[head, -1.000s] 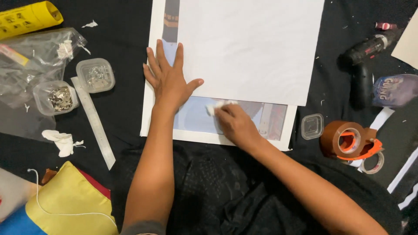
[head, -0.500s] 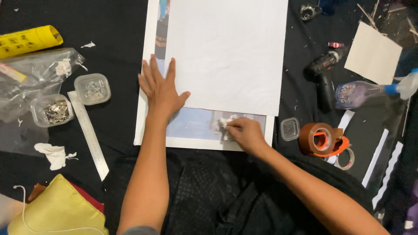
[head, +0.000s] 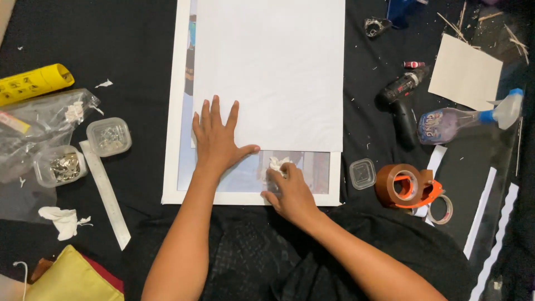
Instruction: The person wipes the surface of a framed glass panel with a white cloth. They repeatedly lift a white backing sheet to clean underneath it, then replace the sheet and continue wiping the glass surface.
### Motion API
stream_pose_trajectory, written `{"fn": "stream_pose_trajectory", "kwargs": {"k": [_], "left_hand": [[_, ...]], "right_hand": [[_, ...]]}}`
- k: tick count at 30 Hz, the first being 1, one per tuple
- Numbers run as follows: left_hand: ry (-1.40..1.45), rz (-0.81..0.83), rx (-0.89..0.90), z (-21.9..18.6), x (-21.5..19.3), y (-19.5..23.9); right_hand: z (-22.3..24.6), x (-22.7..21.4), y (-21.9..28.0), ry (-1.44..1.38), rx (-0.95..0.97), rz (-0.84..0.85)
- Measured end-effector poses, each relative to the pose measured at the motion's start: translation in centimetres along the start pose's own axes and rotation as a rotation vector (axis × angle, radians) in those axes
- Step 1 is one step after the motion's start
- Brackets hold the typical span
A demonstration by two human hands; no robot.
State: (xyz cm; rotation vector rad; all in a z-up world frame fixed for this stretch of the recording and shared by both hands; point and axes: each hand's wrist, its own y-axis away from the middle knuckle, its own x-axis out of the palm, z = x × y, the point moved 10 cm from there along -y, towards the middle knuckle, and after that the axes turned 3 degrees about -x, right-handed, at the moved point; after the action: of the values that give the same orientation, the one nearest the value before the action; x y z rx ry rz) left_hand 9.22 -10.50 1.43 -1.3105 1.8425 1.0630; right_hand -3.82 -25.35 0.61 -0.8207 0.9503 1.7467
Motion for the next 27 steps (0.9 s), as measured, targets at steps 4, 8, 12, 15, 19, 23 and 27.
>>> {"fn": "stream_pose_trajectory", "kwargs": {"k": [4, 8, 12, 15, 19, 23, 27], "left_hand": [[-0.031, 0.002, -0.010, 0.6, 0.7, -0.4], [0.011, -0.129, -0.174, 2.2, -1.3, -0.3], [0.038, -0.171, -0.313, 3.7, -1.8, 0.0], [0.024, -0.186, -0.323, 3.3, -2.0, 0.2], [-0.013, -0.187, -0.295, 3.0, -1.7, 0.1], [-0.049, -0.199, -0.265, 2.8, -1.6, 0.2], [0.025, -0.302, -0.334, 3.2, -2.7, 1.2]], "right_hand": [[-0.4, 0.2, -0.6, -0.012, -0.115, -0.061], [-0.9, -0.6, -0.8, -0.061, -0.072, -0.115], [-1.5, -1.3, -0.8, -0.151, -0.032, -0.177], [-0.6, -3.2, -0.6, -0.138, -0.067, -0.270], [-1.9, -0.9, -1.1, -0.053, -0.085, -0.254], [-2.7, -1.8, -1.5, -0.164, -0.029, -0.286], [-7.8, -5.9, -2.8, -0.345, 0.395, -0.272]]}}
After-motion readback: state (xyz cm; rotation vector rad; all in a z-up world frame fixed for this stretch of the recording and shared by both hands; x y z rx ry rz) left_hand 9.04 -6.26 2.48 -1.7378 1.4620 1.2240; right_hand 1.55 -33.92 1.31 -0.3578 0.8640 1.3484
